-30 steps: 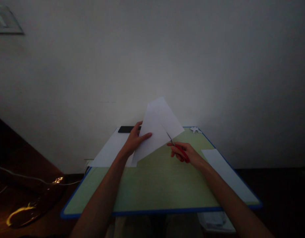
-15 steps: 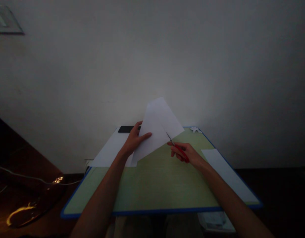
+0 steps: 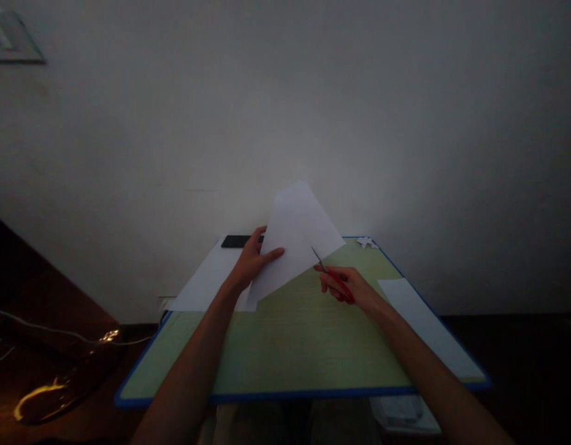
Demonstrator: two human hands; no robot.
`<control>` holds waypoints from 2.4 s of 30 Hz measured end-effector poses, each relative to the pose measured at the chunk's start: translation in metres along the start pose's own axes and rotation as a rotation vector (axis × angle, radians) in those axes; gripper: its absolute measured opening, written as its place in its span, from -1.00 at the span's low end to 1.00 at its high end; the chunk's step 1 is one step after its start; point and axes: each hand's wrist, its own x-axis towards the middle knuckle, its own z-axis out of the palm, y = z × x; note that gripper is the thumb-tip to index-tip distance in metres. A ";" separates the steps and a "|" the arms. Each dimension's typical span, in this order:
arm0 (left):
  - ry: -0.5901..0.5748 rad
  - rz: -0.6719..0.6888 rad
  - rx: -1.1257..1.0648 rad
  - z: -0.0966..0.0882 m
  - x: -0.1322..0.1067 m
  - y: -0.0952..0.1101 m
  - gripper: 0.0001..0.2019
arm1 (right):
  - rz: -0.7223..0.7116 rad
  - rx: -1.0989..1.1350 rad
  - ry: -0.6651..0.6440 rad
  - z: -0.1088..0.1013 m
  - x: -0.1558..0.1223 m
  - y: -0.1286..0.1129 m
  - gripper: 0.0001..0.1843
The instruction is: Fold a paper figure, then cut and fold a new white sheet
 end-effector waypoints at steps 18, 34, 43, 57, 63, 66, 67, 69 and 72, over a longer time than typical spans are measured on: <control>-0.004 0.001 -0.008 -0.001 0.001 -0.001 -0.27 | -0.013 0.007 -0.021 -0.001 0.002 0.007 -0.39; -0.006 0.034 -0.058 -0.002 0.004 -0.003 -0.40 | 0.032 0.024 0.020 0.000 0.000 0.006 -0.31; -0.038 0.024 -0.048 -0.002 0.002 0.002 -0.39 | 0.083 0.054 0.035 -0.001 -0.001 0.004 -0.27; -0.055 0.030 0.004 0.000 0.001 0.002 -0.40 | 0.005 -0.015 -0.041 -0.002 -0.001 0.005 -0.50; -0.052 0.033 0.019 0.001 0.000 0.004 -0.38 | -0.016 -0.048 -0.063 -0.001 -0.002 0.003 -0.47; -0.053 0.036 0.030 0.001 0.000 0.004 -0.39 | -0.010 -0.049 -0.065 0.000 -0.003 0.001 -0.46; -0.055 0.038 0.034 0.001 0.000 0.003 -0.40 | -0.010 -0.049 -0.064 0.000 -0.004 0.000 -0.46; -0.061 0.044 0.040 0.000 0.001 0.002 -0.41 | -0.009 -0.047 -0.056 0.001 -0.005 -0.002 -0.44; -0.070 0.058 0.044 -0.001 0.001 0.001 -0.42 | 0.013 -0.042 -0.039 0.002 -0.006 -0.004 -0.42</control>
